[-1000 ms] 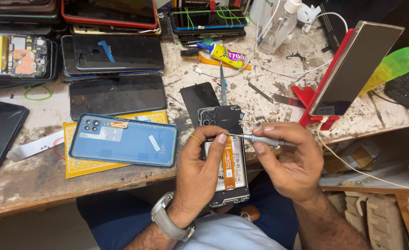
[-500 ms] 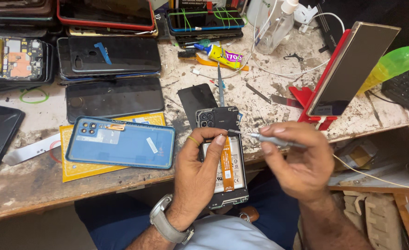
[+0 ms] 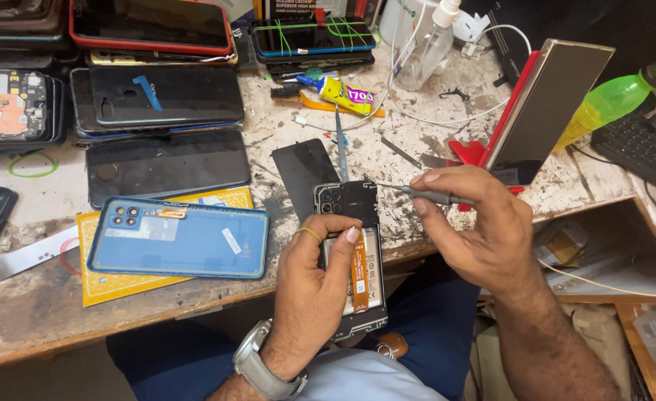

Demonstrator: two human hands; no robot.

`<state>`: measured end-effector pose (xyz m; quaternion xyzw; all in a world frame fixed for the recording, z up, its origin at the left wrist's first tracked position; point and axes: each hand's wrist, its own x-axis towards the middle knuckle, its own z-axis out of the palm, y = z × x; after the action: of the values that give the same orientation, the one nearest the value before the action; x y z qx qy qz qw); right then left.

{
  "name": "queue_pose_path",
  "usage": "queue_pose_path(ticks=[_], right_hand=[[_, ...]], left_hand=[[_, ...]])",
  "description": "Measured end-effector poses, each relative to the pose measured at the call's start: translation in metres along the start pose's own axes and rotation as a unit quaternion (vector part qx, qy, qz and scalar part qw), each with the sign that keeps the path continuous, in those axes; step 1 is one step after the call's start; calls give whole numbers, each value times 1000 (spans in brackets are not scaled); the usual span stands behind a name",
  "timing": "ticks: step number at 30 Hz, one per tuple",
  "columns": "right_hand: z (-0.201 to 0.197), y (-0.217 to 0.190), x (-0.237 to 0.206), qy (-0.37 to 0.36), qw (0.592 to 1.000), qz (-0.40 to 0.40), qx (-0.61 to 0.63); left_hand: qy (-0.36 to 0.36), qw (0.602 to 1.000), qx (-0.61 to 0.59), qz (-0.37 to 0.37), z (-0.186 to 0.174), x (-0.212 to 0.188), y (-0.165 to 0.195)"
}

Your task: The person uses a precision screwdriver to remove screws from the back of a disassembled smartphone. They then pick up a blue back cover and attach it to the phone chassis, pressing the edges to secure it.

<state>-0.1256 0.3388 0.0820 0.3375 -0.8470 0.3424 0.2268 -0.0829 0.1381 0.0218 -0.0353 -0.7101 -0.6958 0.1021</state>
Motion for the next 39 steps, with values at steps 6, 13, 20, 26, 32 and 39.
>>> queue_pose_path(ticks=[6, 13, 20, 26, 32, 39], right_hand=[[-5, -5, 13, -23, 1000, -9, -11], [-21, -14, 33, -145, 982, -66, -105], [-41, -23, 53, -217, 946, -110, -213], [-50, -29, 64, -274, 911, -114, -288], [-51, -31, 71, -309, 905, -118, -268], [-49, -29, 75, -300, 914, -134, -236]], left_hand=[[-4, 1000, 1, 0, 0, 0, 3], [-11, 1000, 13, 22, 1, 0, 5], [-9, 1000, 21, 18, 1, -1, 5], [-11, 999, 27, 15, 2, -1, 5], [-10, 1000, 25, 15, 2, -2, 4], [-14, 999, 25, 15, 1, -2, 3]])
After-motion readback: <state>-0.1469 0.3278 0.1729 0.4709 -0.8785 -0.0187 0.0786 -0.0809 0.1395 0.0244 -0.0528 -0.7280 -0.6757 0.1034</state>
